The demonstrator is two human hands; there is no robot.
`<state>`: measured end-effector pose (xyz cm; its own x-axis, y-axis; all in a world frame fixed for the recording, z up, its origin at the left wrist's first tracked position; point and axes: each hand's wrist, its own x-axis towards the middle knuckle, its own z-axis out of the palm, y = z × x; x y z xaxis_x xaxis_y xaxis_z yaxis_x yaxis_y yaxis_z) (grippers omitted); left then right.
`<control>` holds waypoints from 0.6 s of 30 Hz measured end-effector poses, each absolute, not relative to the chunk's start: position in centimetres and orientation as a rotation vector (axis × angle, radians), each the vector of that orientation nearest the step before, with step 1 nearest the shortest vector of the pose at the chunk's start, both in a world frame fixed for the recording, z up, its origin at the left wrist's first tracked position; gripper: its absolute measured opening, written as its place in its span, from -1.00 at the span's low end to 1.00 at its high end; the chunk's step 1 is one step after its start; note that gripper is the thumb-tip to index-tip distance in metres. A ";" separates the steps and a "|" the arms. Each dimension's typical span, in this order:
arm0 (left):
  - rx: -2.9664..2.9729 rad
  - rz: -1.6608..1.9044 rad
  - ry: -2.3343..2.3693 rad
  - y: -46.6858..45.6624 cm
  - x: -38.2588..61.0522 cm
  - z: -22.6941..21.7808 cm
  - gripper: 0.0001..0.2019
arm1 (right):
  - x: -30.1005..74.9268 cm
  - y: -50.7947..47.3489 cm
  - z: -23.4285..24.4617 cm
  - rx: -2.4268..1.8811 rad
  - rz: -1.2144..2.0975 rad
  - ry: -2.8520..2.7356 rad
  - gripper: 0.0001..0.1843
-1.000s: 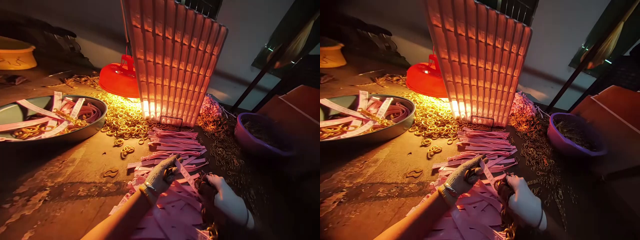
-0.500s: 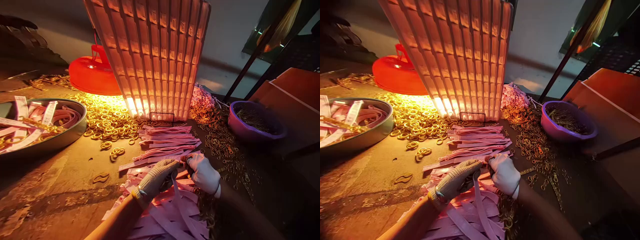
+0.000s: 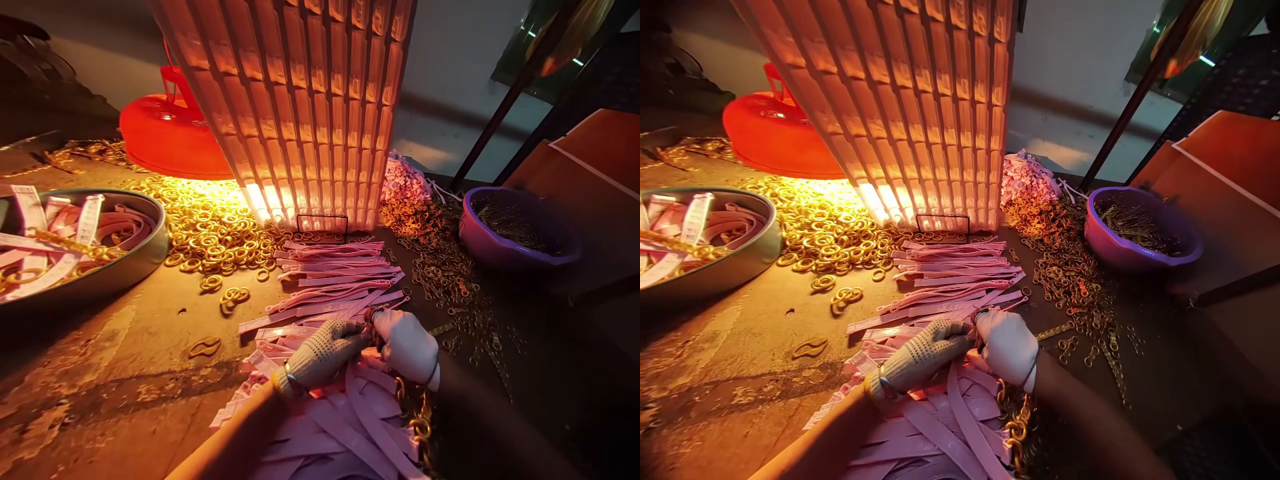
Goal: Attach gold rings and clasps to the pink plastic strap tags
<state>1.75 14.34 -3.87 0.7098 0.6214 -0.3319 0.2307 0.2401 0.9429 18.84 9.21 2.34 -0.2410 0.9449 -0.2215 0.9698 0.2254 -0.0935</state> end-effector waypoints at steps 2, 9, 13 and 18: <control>1.224 0.286 0.783 14.4 1.9 -4.0 -0.57 | 19.3 9.0 2.8 1.866 -0.293 2.322 -0.76; 1.173 0.244 0.739 14.2 1.8 -3.8 -0.51 | 20.0 9.1 2.2 1.677 -0.271 2.444 -0.77; 1.159 0.235 0.735 14.2 1.6 -3.7 -0.54 | 20.4 9.0 1.5 1.681 -0.299 2.400 -0.78; 1.227 0.205 0.670 14.1 1.8 -4.2 -0.62 | 20.4 8.3 0.9 1.497 -0.284 2.439 -0.74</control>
<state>1.76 14.14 -4.20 0.7927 0.4903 -0.3623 0.2039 0.3468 0.9155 20.40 8.25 0.88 -0.4328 0.8413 -0.3238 0.8932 0.4487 -0.0281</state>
